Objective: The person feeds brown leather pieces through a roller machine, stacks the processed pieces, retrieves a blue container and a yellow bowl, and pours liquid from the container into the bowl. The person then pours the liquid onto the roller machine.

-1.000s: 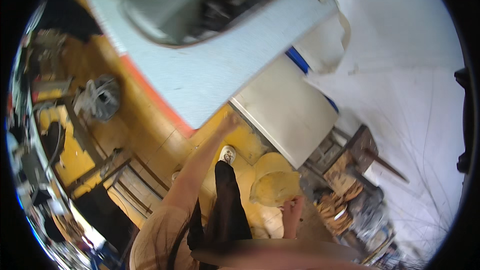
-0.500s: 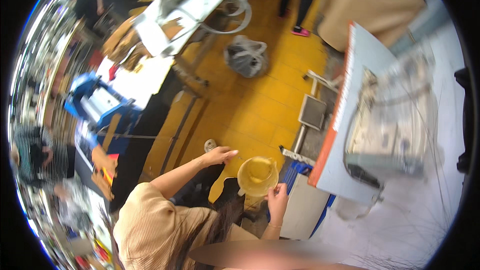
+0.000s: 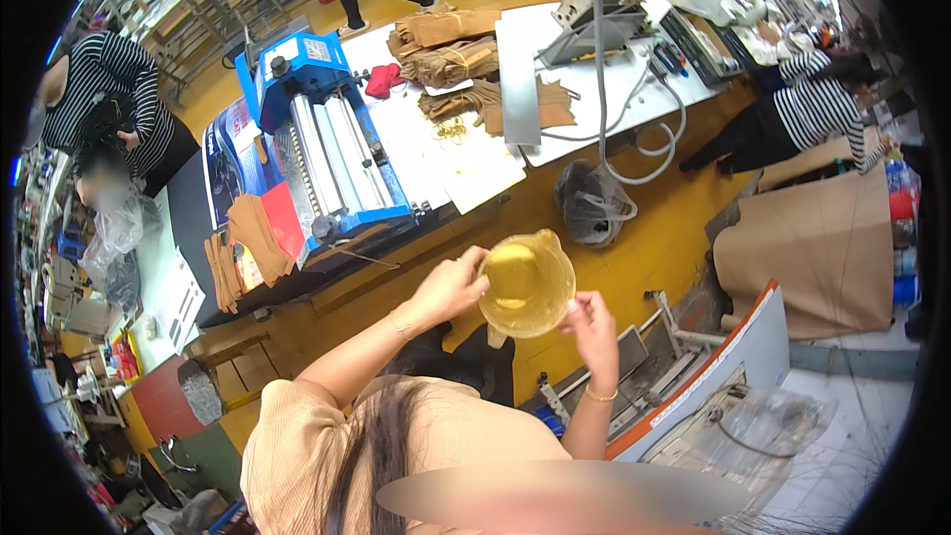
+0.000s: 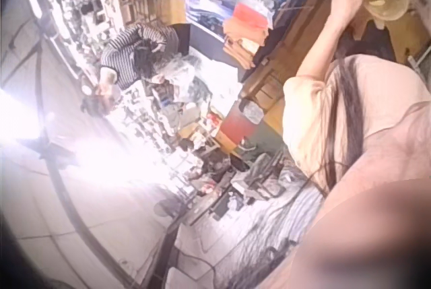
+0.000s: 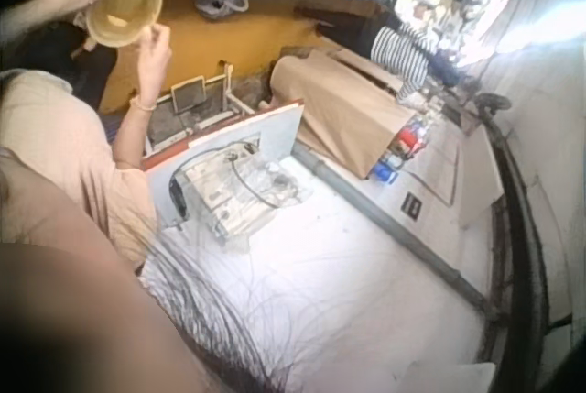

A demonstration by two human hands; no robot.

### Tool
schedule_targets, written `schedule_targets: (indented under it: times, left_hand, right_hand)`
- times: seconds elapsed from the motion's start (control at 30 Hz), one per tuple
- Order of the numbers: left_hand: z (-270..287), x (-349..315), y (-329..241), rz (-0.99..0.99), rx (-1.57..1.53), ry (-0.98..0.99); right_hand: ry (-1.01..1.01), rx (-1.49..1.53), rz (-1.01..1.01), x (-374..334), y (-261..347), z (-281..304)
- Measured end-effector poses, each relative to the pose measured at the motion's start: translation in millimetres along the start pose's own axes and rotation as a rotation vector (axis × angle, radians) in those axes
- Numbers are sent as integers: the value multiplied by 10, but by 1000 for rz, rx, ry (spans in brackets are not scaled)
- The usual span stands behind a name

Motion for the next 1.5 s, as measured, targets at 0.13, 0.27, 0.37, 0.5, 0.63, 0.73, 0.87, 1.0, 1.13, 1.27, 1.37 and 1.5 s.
schedule_targets:
  times: [0.13, 0.27, 0.37, 0.5, 0.63, 0.73, 0.87, 1.0, 1.13, 1.27, 1.37, 1.5]
  left_hand:
    - [579, 252, 99, 175, -191, -155]
    - [857, 771, 437, 264, -215, -336]
    - [929, 1105, 795, 264, -350, -460]
    - [1115, 1545, 1120, 253, -161, -590]
    - [763, 1837, 1519, 504, -432, -348]
    - [691, 1868, 1790, 647, -535, -361]
    - [659, 1825, 2159, 812, -540, -236]
    - [747, 1856, 2113, 640, -213, -282]
    - [786, 1862, 1984, 550, -331, -314]
    - [897, 1746, 1868, 682, -333, -335]
    - [1039, 1728, 1616, 652, -259, -374]
    - [1169, 1708, 1333, 577, -177, -397]
  right_hand:
    - [84, 125, 73, 1140, 203, 87]
    - [164, 15, 72, 2711, -129, -129]
    - [119, -355, 173, 3725, -276, -413]
    - [-164, -667, 390, 4521, 67, -664]
    - [-125, -518, -82, 4937, -167, -657]
    - [111, -392, -260, 4963, -376, -885]
    - [51, -253, -239, 5024, -423, -905]
    - [63, -252, -246, 5039, -440, -988]
    - [-54, -246, -144, 4922, -237, -864]
    - [27, -170, 38, 4568, 31, -756]
    - [76, -196, 162, 4123, 217, -762]
    - [159, -253, 255, 3536, 375, -1008]
Point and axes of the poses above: each hand's wrist, its own x-axis towards the middle knuckle, its own z-axis out of the back of the hand, y = z × x, the point moved 10 cm from there along x, towards the middle knuckle, and after that the axes turned 11 degrees about x, right-handed, at the moved point
